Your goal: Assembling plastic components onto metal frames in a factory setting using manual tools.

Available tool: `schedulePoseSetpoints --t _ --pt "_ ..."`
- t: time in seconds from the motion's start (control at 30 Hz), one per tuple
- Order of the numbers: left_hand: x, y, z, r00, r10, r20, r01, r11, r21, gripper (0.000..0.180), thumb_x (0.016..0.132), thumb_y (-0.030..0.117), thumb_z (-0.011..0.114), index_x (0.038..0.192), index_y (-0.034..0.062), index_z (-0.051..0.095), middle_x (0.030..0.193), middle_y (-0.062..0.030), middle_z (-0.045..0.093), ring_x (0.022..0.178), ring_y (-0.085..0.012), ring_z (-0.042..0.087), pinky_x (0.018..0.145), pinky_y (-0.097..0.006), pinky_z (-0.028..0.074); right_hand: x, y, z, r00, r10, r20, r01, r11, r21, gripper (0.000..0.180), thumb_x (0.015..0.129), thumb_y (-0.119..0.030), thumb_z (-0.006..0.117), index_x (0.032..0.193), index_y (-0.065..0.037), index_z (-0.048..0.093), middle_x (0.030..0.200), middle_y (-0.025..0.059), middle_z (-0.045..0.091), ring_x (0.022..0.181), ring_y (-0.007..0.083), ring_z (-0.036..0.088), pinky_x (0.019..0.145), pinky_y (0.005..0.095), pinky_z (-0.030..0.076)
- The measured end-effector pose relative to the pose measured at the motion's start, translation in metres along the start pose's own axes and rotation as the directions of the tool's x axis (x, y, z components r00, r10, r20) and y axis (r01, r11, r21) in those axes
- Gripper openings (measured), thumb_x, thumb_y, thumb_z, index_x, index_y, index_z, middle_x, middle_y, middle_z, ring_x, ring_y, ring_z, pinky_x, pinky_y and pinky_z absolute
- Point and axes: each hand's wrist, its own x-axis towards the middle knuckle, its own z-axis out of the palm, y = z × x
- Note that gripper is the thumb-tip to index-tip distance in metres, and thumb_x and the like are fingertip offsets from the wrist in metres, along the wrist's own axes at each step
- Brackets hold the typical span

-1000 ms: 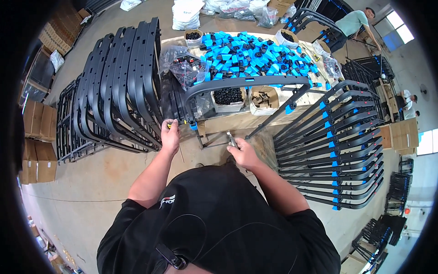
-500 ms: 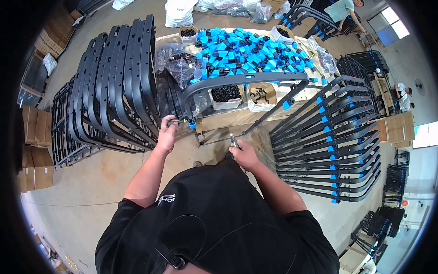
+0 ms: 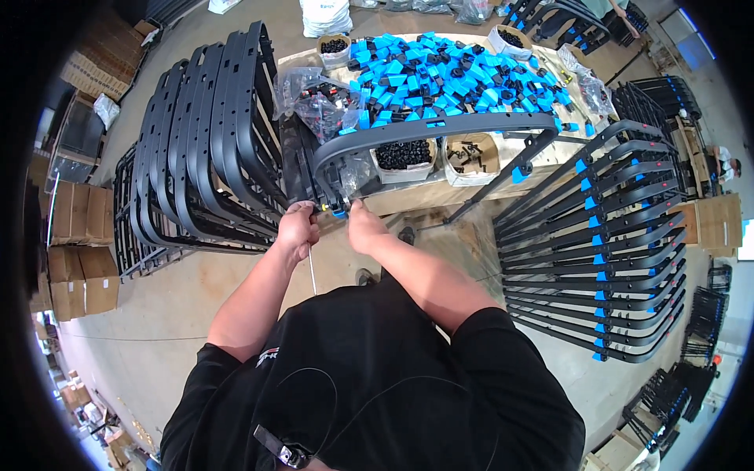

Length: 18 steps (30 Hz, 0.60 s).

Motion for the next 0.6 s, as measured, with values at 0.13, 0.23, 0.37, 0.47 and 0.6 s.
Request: schedulePoseSetpoints --t 0.13,0.23,0.37,0.47,0.6 --pt "-0.001 0.001 -0.014 0.999 -0.032 -0.039 0.033 0.999 0.019 0.007 0.106 0.021 0.046 0.104 0.0159 0.051 0.072 0.0008 0.045 0.048 -0.0082 0.037 0.039 -0.023 0.028 -0.023 -0.019 -0.016 0.981 -0.065 0.185 0.089 0.988 -0.124 0.038 0.091 -0.010 0.054 0.124 0.010 0.049 0.122 0.0327 0.063 0.116 0.0438 0.063 0.099 0.0489 0.050" --pt "-0.002 0.005 -0.008 0.999 -0.037 -0.008 0.037 0.999 -0.037 0.008 0.106 0.021 0.046 0.103 0.0155 0.051 0.073 0.0006 0.045 0.047 -0.0081 0.036 0.039 -0.023 0.027 -0.029 -0.016 -0.015 0.991 0.024 0.135 -0.028 0.999 0.035 0.039 0.090 -0.010 0.057 0.124 0.009 0.050 0.121 0.0317 0.063 0.116 0.0433 0.062 0.100 0.0487 0.050" --pt "-0.004 0.007 -0.003 0.999 -0.042 -0.004 0.042 0.999 -0.012 0.007 0.105 0.020 0.047 0.103 0.0153 0.051 0.073 0.0008 0.045 0.047 -0.0079 0.034 0.039 -0.023 0.027 -0.017 -0.002 -0.013 0.990 0.132 0.044 -0.136 0.987 0.086 0.043 0.092 -0.017 0.057 0.126 0.008 0.048 0.117 0.0324 0.064 0.115 0.0443 0.062 0.098 0.0498 0.050" --pt "-0.003 0.008 -0.005 0.998 -0.061 -0.033 0.061 0.998 0.003 0.007 0.105 0.020 0.047 0.102 0.0149 0.051 0.073 0.0009 0.045 0.048 -0.0075 0.032 0.039 -0.023 0.026 -0.016 -0.020 -0.012 0.998 0.044 0.034 -0.044 0.999 0.022 0.039 0.096 -0.019 0.056 0.123 0.007 0.046 0.109 0.0317 0.066 0.108 0.0457 0.064 0.094 0.0524 0.051" --pt "0.000 0.008 -0.005 0.995 -0.096 -0.022 0.096 0.995 -0.007 0.010 0.105 0.021 0.046 0.105 0.0127 0.051 0.074 -0.0001 0.045 0.049 -0.0083 0.034 0.040 -0.024 0.027 -0.010 -0.018 -0.011 0.992 0.085 0.091 -0.085 0.996 -0.006 0.037 0.099 -0.020 0.054 0.122 0.008 0.046 0.105 0.0313 0.067 0.102 0.0468 0.066 0.090 0.0537 0.052"
